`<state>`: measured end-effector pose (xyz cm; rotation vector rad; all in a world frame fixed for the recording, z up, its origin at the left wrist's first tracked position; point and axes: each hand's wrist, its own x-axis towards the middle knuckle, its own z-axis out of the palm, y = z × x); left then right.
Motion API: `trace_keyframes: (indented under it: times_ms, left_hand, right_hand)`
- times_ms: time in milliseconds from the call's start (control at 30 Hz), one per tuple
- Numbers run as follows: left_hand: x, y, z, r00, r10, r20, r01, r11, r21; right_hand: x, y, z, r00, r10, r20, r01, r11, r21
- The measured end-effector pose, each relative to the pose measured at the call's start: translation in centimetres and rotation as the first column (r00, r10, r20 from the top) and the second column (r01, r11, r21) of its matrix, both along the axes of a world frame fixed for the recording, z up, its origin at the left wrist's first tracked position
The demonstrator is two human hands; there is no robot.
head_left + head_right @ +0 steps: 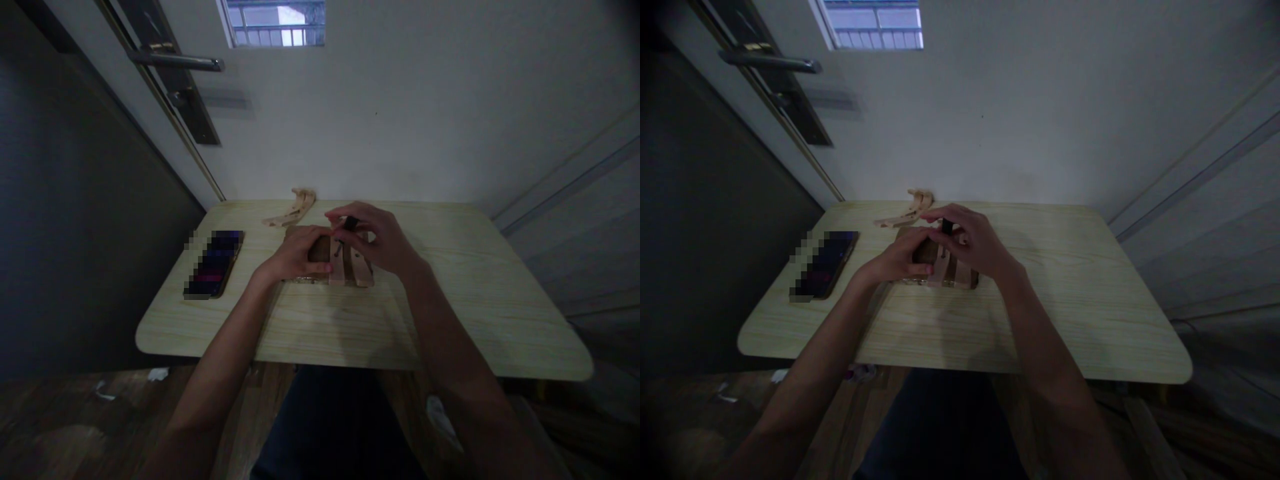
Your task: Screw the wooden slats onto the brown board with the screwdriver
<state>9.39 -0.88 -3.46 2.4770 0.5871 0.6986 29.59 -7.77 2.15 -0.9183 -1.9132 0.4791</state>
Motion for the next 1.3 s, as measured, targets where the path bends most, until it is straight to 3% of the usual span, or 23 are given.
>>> trace_keyframes:
  times_ms: [133, 367, 533, 667, 900, 1100, 1300]
  left_hand:
    - [0.0, 0.0, -0.1, 1.000, 0.009, -0.003, -0.009, 1.000, 0.012]
    - [0.0, 0.1, -0.2, 1.000, 0.013, -0.010, -0.013, 1.000, 0.015]
    - [0.0, 0.1, -0.2, 1.000, 0.024, -0.007, -0.024, 0.999, 0.036]
    - [0.0, -0.1, 0.2, 1.000, 0.001, -0.019, -0.001, 1.000, 0.019]
    - [-0.1, 0.0, -0.1, 1.000, 0.015, -0.023, -0.015, 1.000, 0.027]
    - [-0.1, 0.0, 0.0, 1.000, 0.009, -0.014, -0.009, 1.000, 0.006]
    - [-0.1, 0.0, -0.1, 1.000, 0.001, -0.005, -0.001, 1.000, 0.004]
  right_hand:
    - [0.4, -0.2, 0.5, 0.990, 0.142, 0.013, -0.142, 0.989, -0.047]
    - [0.1, 0.8, -0.9, 0.990, 0.092, -0.111, -0.100, 0.993, -0.061]
    - [-0.8, 1.1, -1.5, 0.967, -0.064, -0.245, 0.040, 0.994, -0.103]
    - [-0.9, 1.3, -1.7, 0.961, -0.157, -0.230, 0.138, 0.986, -0.094]
    - [-0.8, 1.3, -1.7, 0.966, -0.205, -0.155, 0.206, 0.979, -0.012]
    - [-0.4, 0.3, -0.5, 0.995, -0.055, -0.082, 0.053, 0.998, -0.031]
    - [0.6, 0.5, -0.4, 0.984, 0.069, -0.164, -0.087, 0.991, -0.103]
